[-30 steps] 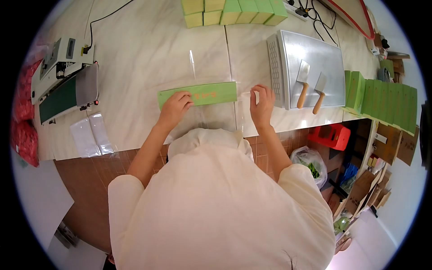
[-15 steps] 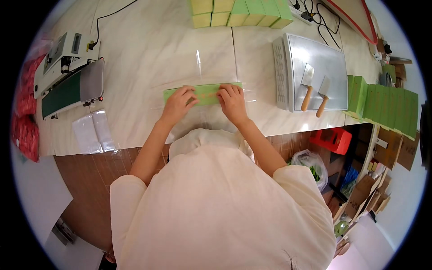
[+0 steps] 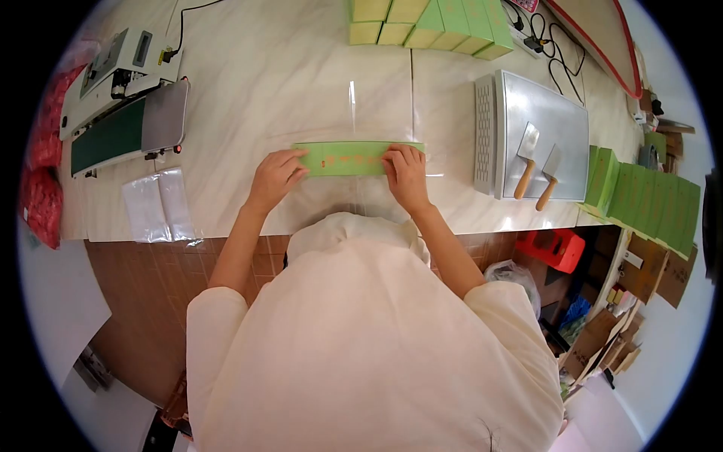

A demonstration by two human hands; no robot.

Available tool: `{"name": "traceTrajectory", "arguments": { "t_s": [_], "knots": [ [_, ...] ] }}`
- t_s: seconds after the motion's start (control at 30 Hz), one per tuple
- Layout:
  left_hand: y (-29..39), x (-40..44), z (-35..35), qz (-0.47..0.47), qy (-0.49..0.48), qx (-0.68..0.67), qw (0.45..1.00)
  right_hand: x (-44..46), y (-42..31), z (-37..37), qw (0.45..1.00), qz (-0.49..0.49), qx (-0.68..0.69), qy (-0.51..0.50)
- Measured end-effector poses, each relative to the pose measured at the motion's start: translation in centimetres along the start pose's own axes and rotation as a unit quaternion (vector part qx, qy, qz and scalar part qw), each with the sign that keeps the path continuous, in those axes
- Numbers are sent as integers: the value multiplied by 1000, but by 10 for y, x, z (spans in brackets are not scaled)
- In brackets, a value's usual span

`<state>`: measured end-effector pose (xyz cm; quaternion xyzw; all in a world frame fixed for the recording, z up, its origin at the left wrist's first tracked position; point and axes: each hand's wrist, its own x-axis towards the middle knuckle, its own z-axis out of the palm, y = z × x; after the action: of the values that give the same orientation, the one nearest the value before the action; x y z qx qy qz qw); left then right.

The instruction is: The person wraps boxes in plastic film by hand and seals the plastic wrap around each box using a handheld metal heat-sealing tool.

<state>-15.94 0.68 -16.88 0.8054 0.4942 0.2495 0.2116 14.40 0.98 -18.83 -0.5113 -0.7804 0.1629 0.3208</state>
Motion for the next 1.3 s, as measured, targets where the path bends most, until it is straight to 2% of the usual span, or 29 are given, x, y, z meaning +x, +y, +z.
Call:
{"name": "traceTrajectory", "arguments": {
  "t_s": [0.3, 0.4, 0.57, 0.77, 1.07, 1.3],
  "knots": [
    [-4, -3, 5, 48, 32, 45, 997, -9, 36, -47, 999, -23, -6, -43],
    [-5, 0, 6, 35, 38, 46, 998, -1, 38, -54, 993, 28, 80, -78],
    [-3, 5, 6, -33, 34, -37, 998, 0, 39, -54, 989, 46, 104, -99],
    [-2, 8, 4, -57, 29, -58, 996, 4, 40, -54, 987, 51, 102, -111],
    [-9, 3, 7, 16, 32, 10, 999, 2, 38, -55, 988, 35, 98, -113],
    [-8, 7, 9, 12, 72, -18, 997, 4, 38, -55, 988, 29, 93, -123]
  ]
}}
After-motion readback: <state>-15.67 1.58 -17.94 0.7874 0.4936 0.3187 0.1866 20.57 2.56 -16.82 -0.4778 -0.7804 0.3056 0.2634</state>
